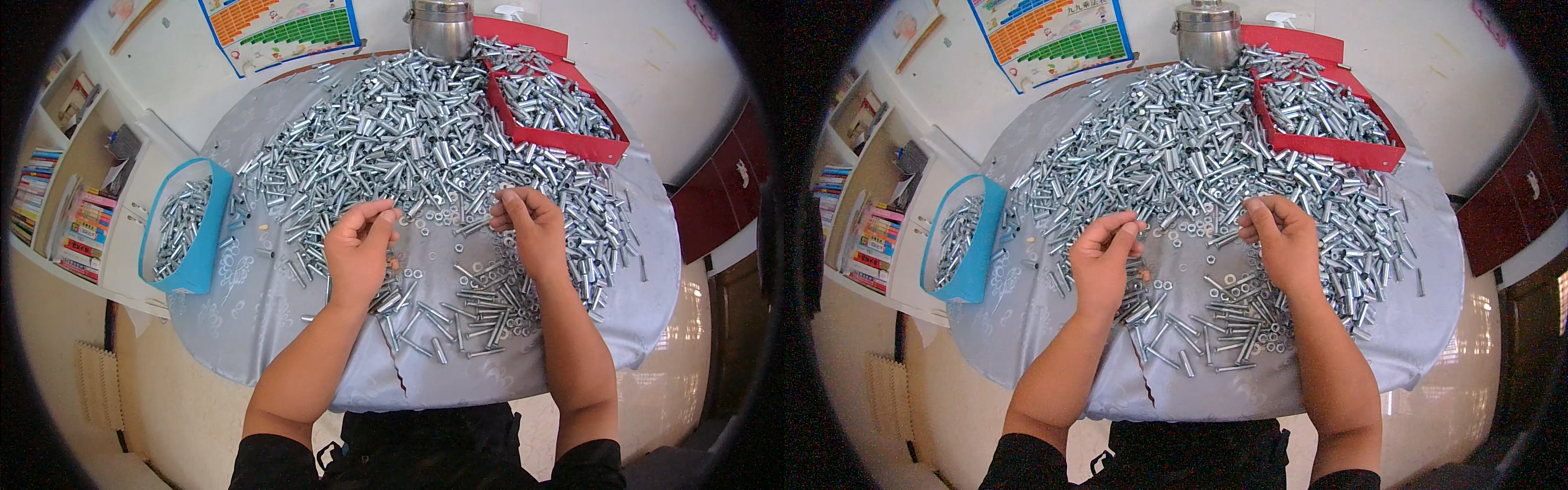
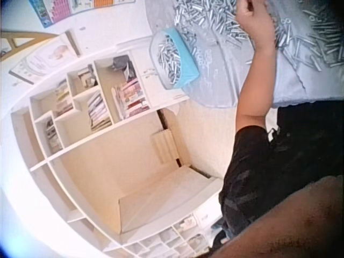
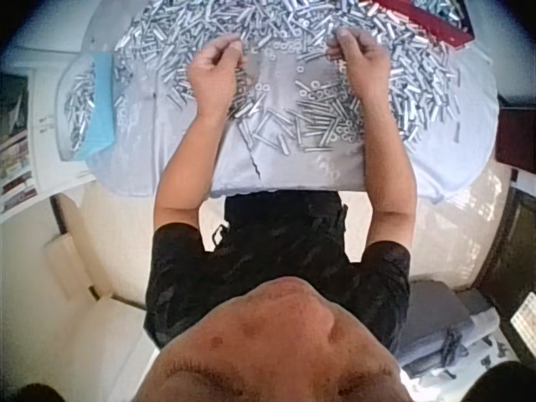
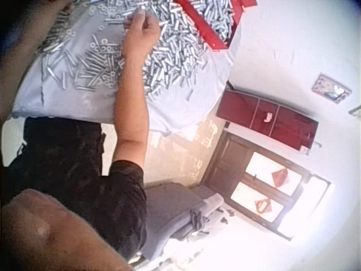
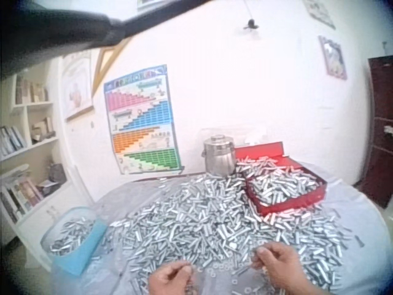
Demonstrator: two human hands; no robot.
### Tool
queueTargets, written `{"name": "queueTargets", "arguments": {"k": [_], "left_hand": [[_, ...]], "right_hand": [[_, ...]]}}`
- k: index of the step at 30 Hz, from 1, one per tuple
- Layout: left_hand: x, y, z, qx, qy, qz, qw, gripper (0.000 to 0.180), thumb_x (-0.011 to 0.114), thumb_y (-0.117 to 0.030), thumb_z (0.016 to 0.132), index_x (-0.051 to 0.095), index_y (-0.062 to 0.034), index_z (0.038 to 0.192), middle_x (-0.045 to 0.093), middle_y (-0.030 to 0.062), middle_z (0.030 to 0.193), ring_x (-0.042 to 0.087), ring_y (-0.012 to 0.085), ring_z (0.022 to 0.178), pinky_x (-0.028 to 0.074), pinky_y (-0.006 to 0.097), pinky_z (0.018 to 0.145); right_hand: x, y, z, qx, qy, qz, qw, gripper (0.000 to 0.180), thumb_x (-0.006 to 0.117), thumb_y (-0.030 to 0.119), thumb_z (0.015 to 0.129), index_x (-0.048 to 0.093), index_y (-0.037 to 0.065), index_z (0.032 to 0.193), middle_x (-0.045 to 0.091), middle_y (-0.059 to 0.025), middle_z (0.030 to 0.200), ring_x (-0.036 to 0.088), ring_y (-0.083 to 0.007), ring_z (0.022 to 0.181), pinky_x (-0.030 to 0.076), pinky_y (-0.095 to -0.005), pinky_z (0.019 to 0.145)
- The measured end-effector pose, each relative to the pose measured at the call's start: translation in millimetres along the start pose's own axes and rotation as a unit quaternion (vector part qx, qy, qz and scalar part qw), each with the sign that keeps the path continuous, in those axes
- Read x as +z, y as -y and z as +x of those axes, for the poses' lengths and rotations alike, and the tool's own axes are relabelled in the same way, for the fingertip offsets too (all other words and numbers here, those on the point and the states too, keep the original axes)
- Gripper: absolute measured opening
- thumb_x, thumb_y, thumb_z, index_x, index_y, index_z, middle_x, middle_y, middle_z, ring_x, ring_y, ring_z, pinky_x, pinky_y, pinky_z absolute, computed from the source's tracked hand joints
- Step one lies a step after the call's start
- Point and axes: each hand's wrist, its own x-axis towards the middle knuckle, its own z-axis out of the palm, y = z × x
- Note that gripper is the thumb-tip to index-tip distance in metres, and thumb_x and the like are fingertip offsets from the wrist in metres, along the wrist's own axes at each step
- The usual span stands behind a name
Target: The person repeatedly picks up bolts and washers from a large pile on a table and threads the washers onto the bolts by hand. The person handles the fasteners one at a time, assembling them into pairs and placing them back onto the table.
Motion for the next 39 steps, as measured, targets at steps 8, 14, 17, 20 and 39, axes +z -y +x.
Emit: {"name": "queueTargets", "arguments": {"k": [8,14,17,20,39], "left_hand": [[5,-7,-4,-0.042,0.022,-0.001,0.999,0.015,0.06,-0.007,0.091,0.066,-0.0022,0.104,0.069,0.0053,0.091,0.058,0.0075,0.07,0.052,0.023,0.049],[6,-3,-6,-0.058,0.038,0.003,0.998,0.015,0.06,-0.008,0.091,0.067,-0.0037,0.104,0.069,0.0038,0.091,0.057,0.0068,0.07,0.05,0.021,0.051],[7,0,-6,-0.045,0.046,0.012,0.998,0.016,0.06,-0.009,0.091,0.067,-0.0041,0.105,0.069,0.0035,0.091,0.058,0.0066,0.069,0.049,0.02,0.052],[7,2,-7,-0.045,0.053,0.016,0.997,0.017,0.06,-0.01,0.091,0.067,-0.0046,0.105,0.07,0.0034,0.092,0.058,0.0065,0.069,0.048,0.02,0.052],[10,-1,-11,-0.046,0.182,0.039,0.982,0.024,0.066,-0.007,0.088,0.067,-0.0009,0.111,0.067,0.0019,0.086,0.057,0.0054,0.066,0.047,0.02,0.06]], "right_hand": [[-4,-9,1,-0.185,0.054,-0.29,0.937,0.018,0.067,0.01,0.081,0.068,0.001,0.096,0.068,-0.0088,0.084,0.063,-0.0245,0.081,0.05,-0.0339,0.076],[-2,-7,-5,-0.247,0.087,-0.491,0.831,0.021,0.072,0.012,0.074,0.069,0.005,0.093,0.063,-0.0113,0.097,0.057,-0.0308,0.095,0.045,-0.0388,0.087],[-4,-6,-7,-0.238,0.078,-0.515,0.82,0.019,0.073,0.014,0.073,0.069,0.006,0.088,0.063,-0.0112,0.095,0.057,-0.0302,0.092,0.046,-0.0393,0.086],[-6,-5,-6,-0.224,0.094,-0.514,0.823,0.017,0.073,0.017,0.073,0.068,0.005,0.085,0.062,-0.0118,0.092,0.056,-0.0306,0.092,0.046,-0.0399,0.085],[11,19,-19,-0.046,0.185,-0.217,0.957,0.011,0.064,0.01,0.087,0.063,0.0,0.092,0.064,-0.0103,0.075,0.062,-0.0176,0.069,0.048,-0.0302,0.063]]}}
